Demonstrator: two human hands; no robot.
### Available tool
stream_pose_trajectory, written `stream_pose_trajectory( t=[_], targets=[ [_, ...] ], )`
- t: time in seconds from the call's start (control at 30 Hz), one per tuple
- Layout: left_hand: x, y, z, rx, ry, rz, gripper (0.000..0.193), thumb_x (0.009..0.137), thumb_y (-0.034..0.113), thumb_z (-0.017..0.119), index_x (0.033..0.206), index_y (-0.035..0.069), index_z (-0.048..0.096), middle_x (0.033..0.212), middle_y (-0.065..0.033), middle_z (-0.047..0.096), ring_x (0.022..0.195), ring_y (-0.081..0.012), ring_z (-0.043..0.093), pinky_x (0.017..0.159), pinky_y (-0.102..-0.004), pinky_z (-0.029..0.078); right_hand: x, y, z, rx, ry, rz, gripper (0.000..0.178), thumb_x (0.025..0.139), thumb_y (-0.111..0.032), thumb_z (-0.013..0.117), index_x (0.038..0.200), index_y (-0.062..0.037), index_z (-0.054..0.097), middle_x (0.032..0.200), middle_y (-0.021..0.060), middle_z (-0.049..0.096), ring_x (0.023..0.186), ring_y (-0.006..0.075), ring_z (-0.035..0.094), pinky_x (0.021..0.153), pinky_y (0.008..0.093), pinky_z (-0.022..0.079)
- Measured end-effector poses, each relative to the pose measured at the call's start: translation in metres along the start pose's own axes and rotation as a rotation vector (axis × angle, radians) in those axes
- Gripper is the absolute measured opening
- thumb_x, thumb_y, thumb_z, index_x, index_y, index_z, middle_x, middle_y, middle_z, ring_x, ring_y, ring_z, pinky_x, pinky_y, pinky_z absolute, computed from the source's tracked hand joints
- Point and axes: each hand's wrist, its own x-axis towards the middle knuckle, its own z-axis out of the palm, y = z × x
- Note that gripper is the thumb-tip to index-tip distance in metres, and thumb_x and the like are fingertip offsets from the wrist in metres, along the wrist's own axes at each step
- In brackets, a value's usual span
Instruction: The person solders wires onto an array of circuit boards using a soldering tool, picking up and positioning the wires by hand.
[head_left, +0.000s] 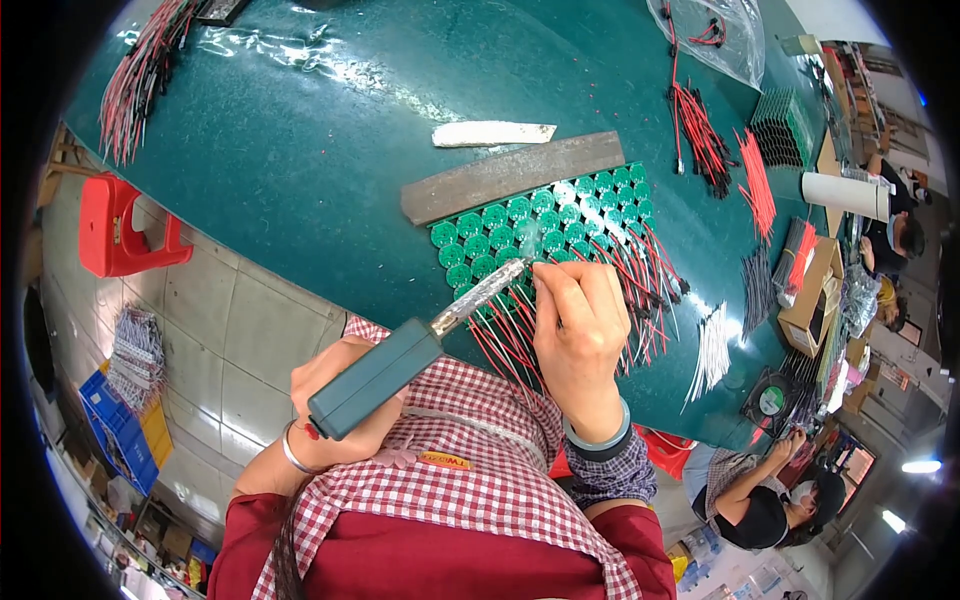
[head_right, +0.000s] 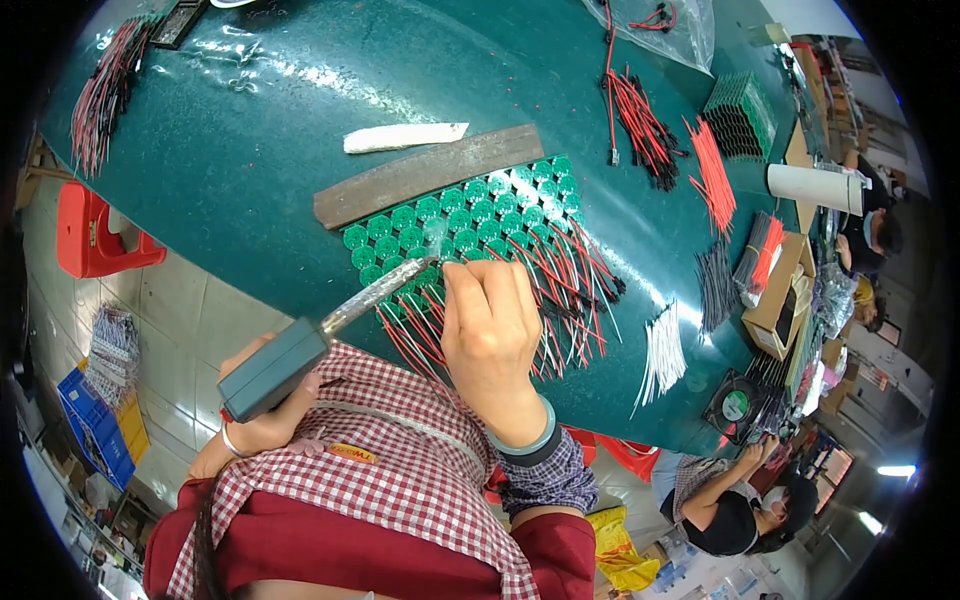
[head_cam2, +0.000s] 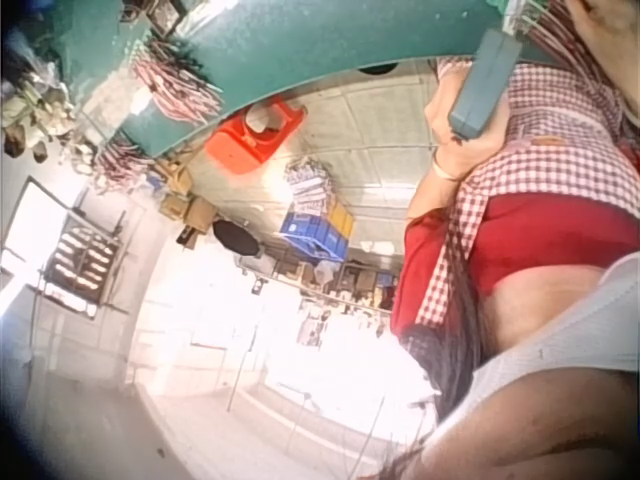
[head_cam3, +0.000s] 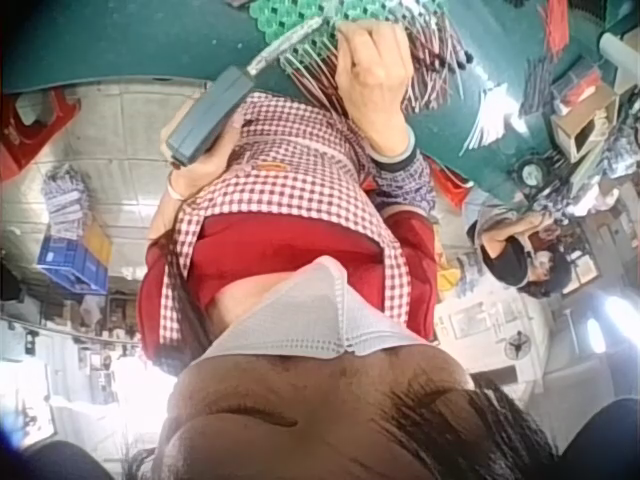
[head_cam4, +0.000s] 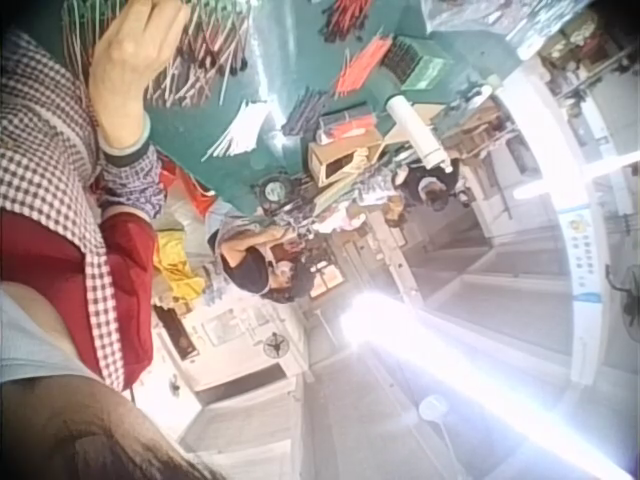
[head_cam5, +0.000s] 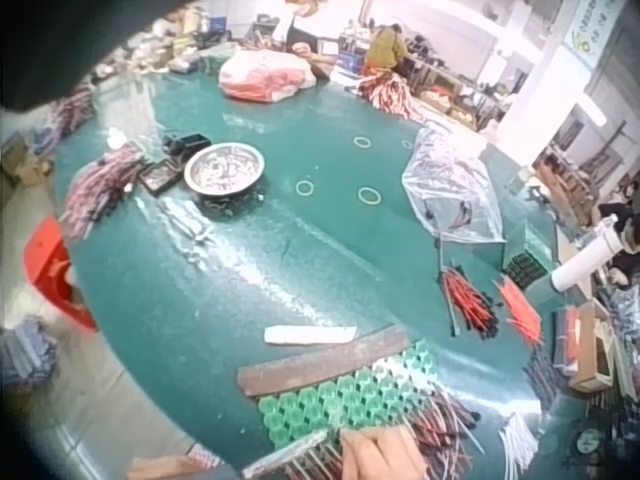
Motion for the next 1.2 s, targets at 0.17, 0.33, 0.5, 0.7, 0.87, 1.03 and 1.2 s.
stream_pose_trajectory(
  t=[0.17, 0.33, 0.5, 0.7, 0.87, 1.03, 1.2],
  targets=[
    [0.005, 0.004, -0.002, 0.069, 0.011, 0.052, 0.02, 0.067, -0.005, 0.074, 0.087, -0.002, 0.07, 0.087, -0.0138, 0.067, 0.073, -0.026, 0.069, 0.062, -0.0321, 0.056, 0.001, 0.001, -0.002, -0.012, 0.0, 0.005, 0.02, 0.075, 0.007, 0.073, 0.093, 0.0019, 0.067, 0.083, 0.0111, 0.059, 0.074, 0.0275, 0.057, 0.063, 0.0373, 0.048],
    [0.006, 0.006, -0.002, 0.052, 0.006, 0.017, 0.023, 0.068, -0.003, 0.075, 0.09, -0.004, 0.07, 0.088, -0.014, 0.067, 0.074, -0.0267, 0.07, 0.064, -0.0319, 0.057, 0.004, 0.0, -0.005, -0.026, -0.034, -0.011, 0.019, 0.075, 0.005, 0.072, 0.093, 0.0007, 0.067, 0.083, 0.0098, 0.058, 0.075, 0.027, 0.057, 0.064, 0.0364, 0.048],
    [0.003, -0.002, -0.004, 0.016, -0.006, -0.063, 0.028, 0.068, -0.001, 0.076, 0.095, -0.005, 0.069, 0.088, -0.0144, 0.068, 0.074, -0.0259, 0.07, 0.064, -0.0314, 0.057, 0.047, 0.031, -0.05, -0.093, -0.168, -0.006, 0.004, 0.085, -0.002, 0.062, 0.087, -0.005, 0.064, 0.082, 0.0134, 0.056, 0.082, 0.0322, 0.058, 0.069, 0.0421, 0.049],
    [0.005, -0.003, -0.005, -0.004, 0.006, -0.058, 0.028, 0.069, -0.003, 0.074, 0.096, -0.004, 0.068, 0.089, -0.0146, 0.069, 0.071, -0.0231, 0.07, 0.062, -0.0303, 0.055, 0.155, 0.149, -0.045, -0.396, 0.051, 0.009, 0.009, 0.085, -0.012, 0.068, 0.089, -0.0032, 0.069, 0.087, 0.0151, 0.063, 0.086, 0.0352, 0.061, 0.075, 0.0454, 0.05],
    [0.011, 0.001, -0.002, -0.028, 0.023, -0.124, 0.027, 0.071, -0.003, 0.075, 0.097, -0.004, 0.068, 0.089, -0.0136, 0.07, 0.072, -0.0218, 0.07, 0.063, -0.0292, 0.055, 0.211, 0.197, -0.012, -0.361, -0.016, 0.255, 0.02, 0.086, -0.02, 0.07, 0.089, -0.0004, 0.068, 0.091, 0.0201, 0.067, 0.091, 0.0391, 0.064, 0.08, 0.0479, 0.051],
    [0.015, 0.002, -0.002, -0.034, 0.044, -0.141, 0.025, 0.072, -0.003, 0.075, 0.097, -0.004, 0.068, 0.089, -0.0134, 0.069, 0.072, -0.0219, 0.069, 0.063, -0.0296, 0.054, 0.223, 0.204, 0.002, -0.358, -0.072, 0.367, 0.026, 0.09, -0.023, 0.068, 0.092, 0.0023, 0.068, 0.093, 0.0244, 0.069, 0.096, 0.0419, 0.066, 0.084, 0.049, 0.051],
    [0.0, -0.008, 0.004, -0.109, 0.016, -0.172, 0.024, 0.074, 0.0, 0.075, 0.097, -0.004, 0.068, 0.089, -0.0136, 0.068, 0.072, -0.0221, 0.067, 0.063, -0.0304, 0.053, 0.207, 0.199, 0.0, -0.473, -0.154, 0.107, 0.021, 0.087, -0.018, 0.067, 0.087, 0.0028, 0.067, 0.089, 0.023, 0.067, 0.088, 0.0412, 0.064, 0.078, 0.0495, 0.05]
  ],
)
